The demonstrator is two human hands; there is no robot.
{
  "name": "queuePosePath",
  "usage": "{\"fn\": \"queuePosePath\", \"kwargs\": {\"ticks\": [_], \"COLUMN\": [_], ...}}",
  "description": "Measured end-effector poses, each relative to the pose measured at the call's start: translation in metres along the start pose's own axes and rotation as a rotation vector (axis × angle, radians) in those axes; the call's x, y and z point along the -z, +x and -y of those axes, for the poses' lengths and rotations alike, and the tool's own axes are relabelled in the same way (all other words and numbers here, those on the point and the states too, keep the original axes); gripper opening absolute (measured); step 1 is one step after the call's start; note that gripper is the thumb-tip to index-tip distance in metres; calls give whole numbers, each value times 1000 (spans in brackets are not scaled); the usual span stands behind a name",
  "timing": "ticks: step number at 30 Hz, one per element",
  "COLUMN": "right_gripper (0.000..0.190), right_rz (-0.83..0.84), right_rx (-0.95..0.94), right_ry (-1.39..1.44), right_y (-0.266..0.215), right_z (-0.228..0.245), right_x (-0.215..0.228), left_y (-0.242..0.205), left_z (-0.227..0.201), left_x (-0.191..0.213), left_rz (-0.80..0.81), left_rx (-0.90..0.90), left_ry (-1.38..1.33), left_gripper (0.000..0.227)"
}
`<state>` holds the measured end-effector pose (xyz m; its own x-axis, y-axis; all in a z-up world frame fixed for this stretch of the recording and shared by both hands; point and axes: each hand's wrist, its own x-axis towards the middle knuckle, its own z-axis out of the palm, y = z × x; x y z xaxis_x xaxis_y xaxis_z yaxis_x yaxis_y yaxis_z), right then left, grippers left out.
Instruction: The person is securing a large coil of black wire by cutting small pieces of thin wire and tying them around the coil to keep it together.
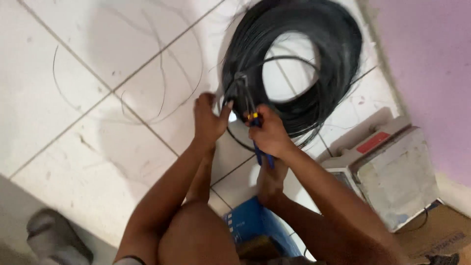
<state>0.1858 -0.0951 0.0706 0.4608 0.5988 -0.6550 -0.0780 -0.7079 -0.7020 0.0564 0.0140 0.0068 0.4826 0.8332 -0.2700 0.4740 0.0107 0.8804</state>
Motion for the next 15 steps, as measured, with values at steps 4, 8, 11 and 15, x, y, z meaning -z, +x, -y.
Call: {"fn": "queuePosePath", "kwargs": {"ticks": [4,8,11,15], "right_gripper": [24,30,33,39], "right_rz": [-8,-11,-37,-95], "right_rx": [-60,72,122,75], "right_ry": [100,3,-52,-66], "right_y": [-1,0,-1,-3], "right_z": [-17,-37,-30,-40], "right_x": [-18,-29,-34,-38], "left_y": [3,3,9,15], "left_z": [-19,-19,-14,-17], "left_x": [5,3,0,-7], "left_rz": [162,164,109,126], "left_rx": [242,206,107,163], "left_ry": [-113,-146,-114,-206], "left_gripper": [39,32,25,24]}}
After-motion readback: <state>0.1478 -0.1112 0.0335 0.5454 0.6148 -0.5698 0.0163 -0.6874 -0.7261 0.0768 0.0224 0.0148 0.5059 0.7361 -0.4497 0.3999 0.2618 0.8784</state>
